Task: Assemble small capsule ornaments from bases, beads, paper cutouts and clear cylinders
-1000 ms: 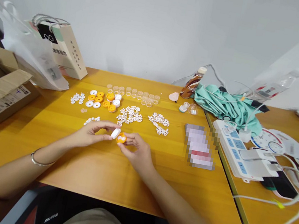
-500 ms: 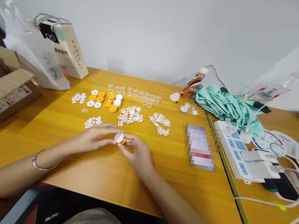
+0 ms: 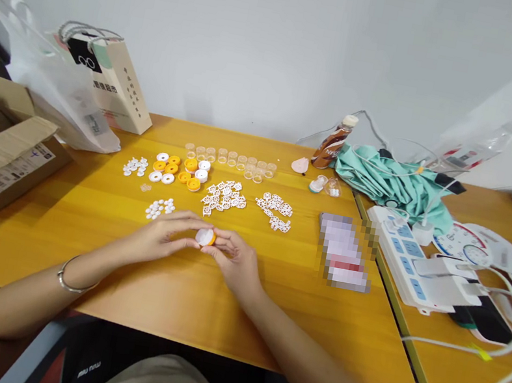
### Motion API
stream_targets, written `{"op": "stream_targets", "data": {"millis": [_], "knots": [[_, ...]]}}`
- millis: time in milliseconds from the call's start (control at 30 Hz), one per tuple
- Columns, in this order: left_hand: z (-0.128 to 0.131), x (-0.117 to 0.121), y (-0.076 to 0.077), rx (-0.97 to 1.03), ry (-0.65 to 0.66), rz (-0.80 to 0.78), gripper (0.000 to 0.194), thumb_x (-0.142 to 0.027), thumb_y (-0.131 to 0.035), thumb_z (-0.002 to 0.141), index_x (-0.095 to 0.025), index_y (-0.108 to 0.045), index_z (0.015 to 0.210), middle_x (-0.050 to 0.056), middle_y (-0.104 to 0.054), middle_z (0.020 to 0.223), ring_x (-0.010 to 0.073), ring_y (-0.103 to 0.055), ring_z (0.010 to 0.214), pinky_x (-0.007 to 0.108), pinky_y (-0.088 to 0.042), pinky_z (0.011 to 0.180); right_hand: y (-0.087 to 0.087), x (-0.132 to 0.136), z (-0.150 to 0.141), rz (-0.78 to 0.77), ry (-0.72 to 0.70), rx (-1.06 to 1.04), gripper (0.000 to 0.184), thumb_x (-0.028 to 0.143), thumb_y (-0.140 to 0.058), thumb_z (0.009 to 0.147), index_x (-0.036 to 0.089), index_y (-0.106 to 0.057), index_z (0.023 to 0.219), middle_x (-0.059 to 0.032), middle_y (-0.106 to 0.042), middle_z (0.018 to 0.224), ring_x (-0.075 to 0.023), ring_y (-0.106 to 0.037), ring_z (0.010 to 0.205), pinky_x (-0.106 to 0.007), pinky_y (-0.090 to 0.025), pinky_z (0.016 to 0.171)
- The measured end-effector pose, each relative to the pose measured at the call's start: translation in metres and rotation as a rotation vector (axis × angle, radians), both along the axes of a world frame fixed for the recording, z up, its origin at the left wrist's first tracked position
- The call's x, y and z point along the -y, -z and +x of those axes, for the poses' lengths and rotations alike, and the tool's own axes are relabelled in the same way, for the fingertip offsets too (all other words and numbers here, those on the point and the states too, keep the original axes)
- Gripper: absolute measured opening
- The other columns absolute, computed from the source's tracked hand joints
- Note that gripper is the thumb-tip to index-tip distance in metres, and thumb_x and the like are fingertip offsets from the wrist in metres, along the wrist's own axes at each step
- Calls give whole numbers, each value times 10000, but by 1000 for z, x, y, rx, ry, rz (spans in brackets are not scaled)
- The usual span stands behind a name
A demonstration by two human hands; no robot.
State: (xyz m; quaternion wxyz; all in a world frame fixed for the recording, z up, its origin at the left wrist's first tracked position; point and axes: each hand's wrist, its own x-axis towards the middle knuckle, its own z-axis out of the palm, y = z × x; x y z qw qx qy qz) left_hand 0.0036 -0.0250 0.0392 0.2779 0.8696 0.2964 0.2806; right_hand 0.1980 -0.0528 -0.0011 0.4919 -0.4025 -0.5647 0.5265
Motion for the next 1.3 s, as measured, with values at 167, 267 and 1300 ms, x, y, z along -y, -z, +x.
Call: {"op": "stream_targets", "data": {"millis": [167, 267, 1300], "knots": [[-1, 1, 1, -2, -6, 5, 374, -215, -512, 864, -232, -500, 1238, 85, -591, 1062, 182, -567, 961, 371, -471, 849, 0, 2, -2, -19, 26, -8, 252, 299, -718, 674, 240, -612, 895, -12, -722, 848, -178, -687, 797, -377, -538, 850], [-1, 2, 1, -14, -17, 17, 360, -232, -510, 868, -218, -508, 1228, 88, -593, 1039, 180, -570, 943, 360, -475, 830, 0, 3, -2, -41, 8, -23, 259, 298, -720, 673, 241, -618, 904, -10, -725, 851, -178, -688, 806, -374, -539, 854], [0, -3, 21, -86, 36, 51, 343, -170, -538, 808, -184, -556, 1150, 93, -573, 1029, 171, -577, 888, 305, -483, 791, 11, -12, 2, -395, -185, -113, 450, 276, -721, 660, 219, -524, 1060, -13, -714, 835, -147, -681, 800, -338, -536, 810]]}}
